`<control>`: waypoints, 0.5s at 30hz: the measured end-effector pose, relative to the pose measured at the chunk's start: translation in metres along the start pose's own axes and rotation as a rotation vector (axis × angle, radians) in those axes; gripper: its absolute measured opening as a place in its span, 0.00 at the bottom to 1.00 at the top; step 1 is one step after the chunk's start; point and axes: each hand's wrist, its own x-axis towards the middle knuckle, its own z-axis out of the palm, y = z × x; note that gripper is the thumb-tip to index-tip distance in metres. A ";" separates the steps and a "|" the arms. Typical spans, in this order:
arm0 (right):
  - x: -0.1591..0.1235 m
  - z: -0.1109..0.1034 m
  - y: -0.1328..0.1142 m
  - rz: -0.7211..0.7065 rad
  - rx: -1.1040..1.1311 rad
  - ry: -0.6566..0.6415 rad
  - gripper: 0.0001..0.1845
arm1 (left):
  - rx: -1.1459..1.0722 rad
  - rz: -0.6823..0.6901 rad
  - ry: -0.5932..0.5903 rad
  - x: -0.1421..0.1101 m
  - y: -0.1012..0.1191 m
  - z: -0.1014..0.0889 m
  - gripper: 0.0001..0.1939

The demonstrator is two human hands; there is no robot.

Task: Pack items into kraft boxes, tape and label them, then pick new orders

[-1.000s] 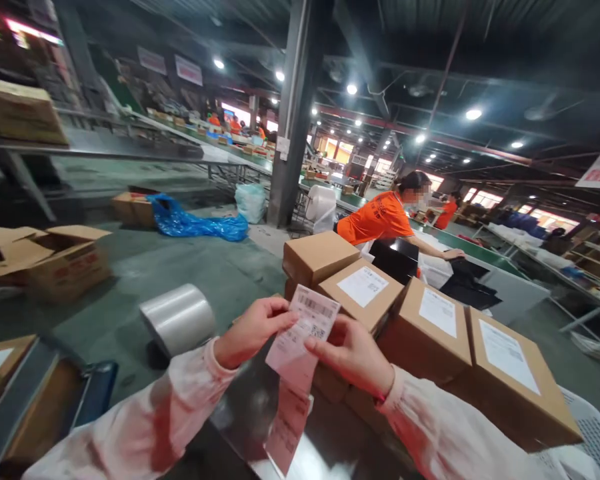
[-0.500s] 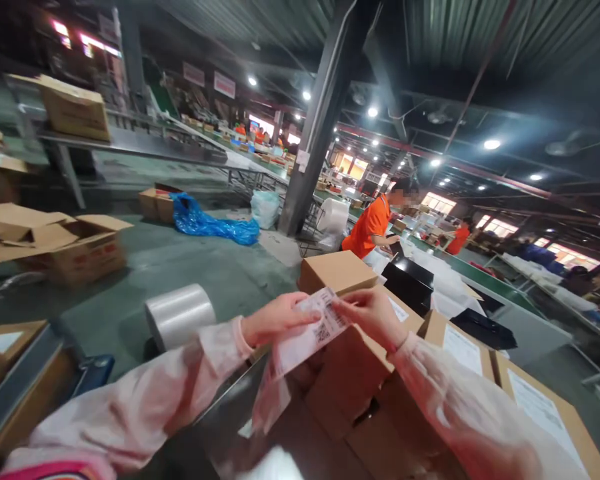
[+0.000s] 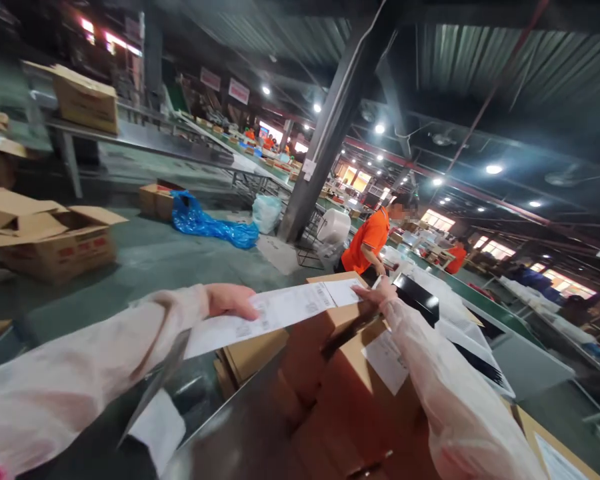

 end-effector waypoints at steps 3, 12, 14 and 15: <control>-0.005 0.004 -0.009 -0.178 -0.205 -0.005 0.54 | -0.069 0.031 0.003 -0.024 -0.030 -0.013 0.23; -0.043 0.032 -0.055 -0.418 -0.320 -0.254 0.36 | -0.340 0.305 0.332 0.001 0.010 0.016 0.20; -0.065 0.035 -0.058 -0.579 -0.302 -0.287 0.37 | -0.376 0.419 0.480 0.022 0.025 0.027 0.20; -0.079 0.034 -0.059 -0.691 -0.300 -0.312 0.37 | -0.381 0.492 0.578 0.034 0.031 0.032 0.19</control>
